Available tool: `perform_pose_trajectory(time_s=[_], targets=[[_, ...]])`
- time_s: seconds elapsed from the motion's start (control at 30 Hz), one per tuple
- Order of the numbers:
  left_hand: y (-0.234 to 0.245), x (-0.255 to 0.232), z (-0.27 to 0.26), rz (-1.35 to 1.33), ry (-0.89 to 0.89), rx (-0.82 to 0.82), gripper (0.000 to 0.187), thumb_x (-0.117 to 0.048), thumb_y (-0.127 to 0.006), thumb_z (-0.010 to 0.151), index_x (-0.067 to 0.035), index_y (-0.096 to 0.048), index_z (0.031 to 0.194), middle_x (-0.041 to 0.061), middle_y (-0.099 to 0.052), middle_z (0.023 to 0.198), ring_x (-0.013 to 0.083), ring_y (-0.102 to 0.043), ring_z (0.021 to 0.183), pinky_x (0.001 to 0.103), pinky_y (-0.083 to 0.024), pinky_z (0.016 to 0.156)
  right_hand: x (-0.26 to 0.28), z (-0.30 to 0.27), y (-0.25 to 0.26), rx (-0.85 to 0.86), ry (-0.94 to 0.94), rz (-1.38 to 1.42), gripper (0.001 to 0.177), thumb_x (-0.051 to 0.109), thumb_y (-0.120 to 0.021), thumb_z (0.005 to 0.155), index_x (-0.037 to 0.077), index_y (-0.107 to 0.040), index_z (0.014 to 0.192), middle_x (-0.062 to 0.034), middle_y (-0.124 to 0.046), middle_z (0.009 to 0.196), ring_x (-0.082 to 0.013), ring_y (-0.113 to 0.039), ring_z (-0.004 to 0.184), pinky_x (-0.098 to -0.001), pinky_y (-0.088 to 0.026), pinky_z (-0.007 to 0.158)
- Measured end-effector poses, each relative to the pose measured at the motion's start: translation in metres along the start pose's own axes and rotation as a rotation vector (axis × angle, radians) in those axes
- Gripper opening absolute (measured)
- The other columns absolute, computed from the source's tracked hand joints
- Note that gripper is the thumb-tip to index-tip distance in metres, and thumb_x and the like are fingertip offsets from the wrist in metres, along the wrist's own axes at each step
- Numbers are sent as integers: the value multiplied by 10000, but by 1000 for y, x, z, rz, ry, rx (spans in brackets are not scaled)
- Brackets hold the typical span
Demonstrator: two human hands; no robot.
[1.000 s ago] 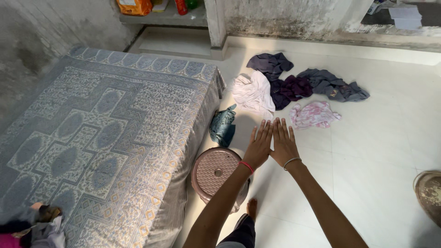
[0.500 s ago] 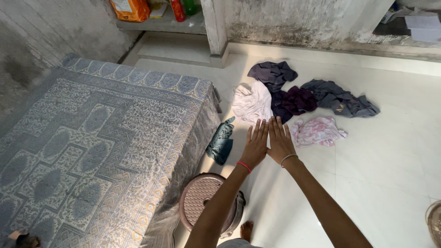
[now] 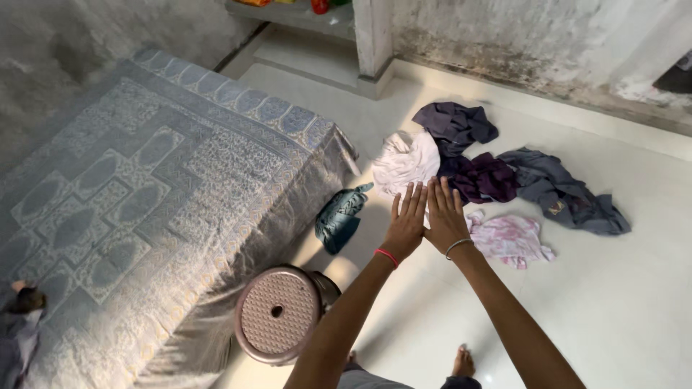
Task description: The person picks up several garments from the floor by hand and places them one by one into a pile on top of a bed.
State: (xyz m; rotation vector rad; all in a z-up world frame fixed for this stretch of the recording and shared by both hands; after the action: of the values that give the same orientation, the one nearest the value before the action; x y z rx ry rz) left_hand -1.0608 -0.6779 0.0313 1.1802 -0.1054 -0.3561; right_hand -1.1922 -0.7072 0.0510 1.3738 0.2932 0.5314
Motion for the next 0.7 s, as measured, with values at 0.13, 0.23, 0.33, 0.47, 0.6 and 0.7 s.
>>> perform_pose_trajectory(time_s=[0.13, 0.23, 0.33, 0.47, 0.6, 0.7], targets=[[-7, -39, 14, 10, 149, -17, 898, -91, -632, 843, -9, -203, 1627, 139, -214, 1711, 291, -116, 1607, 504, -100, 1280, -44, 4, 6, 22, 136, 110, 1171, 366, -824, 761, -64, -117, 1589, -231, -140, 1681, -361, -52, 1580, -539, -127, 1260], [-6, -56, 26, -46, 231, -17, 893, -89, -639, 847, -4, -200, 1620, 147, -214, 1702, 296, -115, 1611, 509, -113, 1289, -64, 10, 9, 87, 221, 173, 1165, 319, -838, 746, -48, -121, 1588, -225, -131, 1683, -378, -43, 1577, -545, -118, 1255], [-6, -65, 21, -127, 311, -27, 922, -118, -675, 827, -16, -206, 1614, 146, -223, 1693, 298, -123, 1605, 528, -120, 1290, -77, 13, 6, 143, 286, 263, 1156, 272, -846, 735, -14, -130, 1597, -204, -133, 1689, -382, -39, 1580, -548, -113, 1247], [-15, -56, 18, -207, 454, -52, 975, -168, -731, 785, -55, -222, 1609, 140, -227, 1692, 317, -134, 1596, 535, -148, 1265, -79, 31, -13, 145, 411, 373, 1094, 290, -816, 772, 14, -164, 1605, -199, -169, 1694, -385, -67, 1589, -541, -153, 1238], [-44, -21, -6, -253, 690, -66, 983, -179, -748, 784, -50, -221, 1603, 175, -204, 1687, 374, -105, 1591, 563, -144, 1252, -68, 49, -54, 114, 469, 468, 1034, 469, -750, 863, 15, -188, 1603, -209, -206, 1678, -385, -97, 1578, -545, -183, 1228], [-68, 17, -39, -302, 850, -70, 961, -198, -753, 799, -33, -214, 1577, 223, -180, 1659, 420, -79, 1564, 577, -142, 1227, -65, 66, -90, 215, 444, 412, 1044, 546, -696, 866, 31, -176, 1611, -197, -207, 1674, -383, -91, 1566, -550, -184, 1209]])
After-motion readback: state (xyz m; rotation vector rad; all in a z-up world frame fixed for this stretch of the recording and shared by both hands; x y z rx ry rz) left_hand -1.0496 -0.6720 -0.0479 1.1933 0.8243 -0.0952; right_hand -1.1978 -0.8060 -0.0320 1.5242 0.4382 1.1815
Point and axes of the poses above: each hand's wrist, its own z-axis towards the middle knuckle, its own y-axis out of the back of the hand, x = y × z, the point moved 1 cm from there along z, towards the middle knuckle
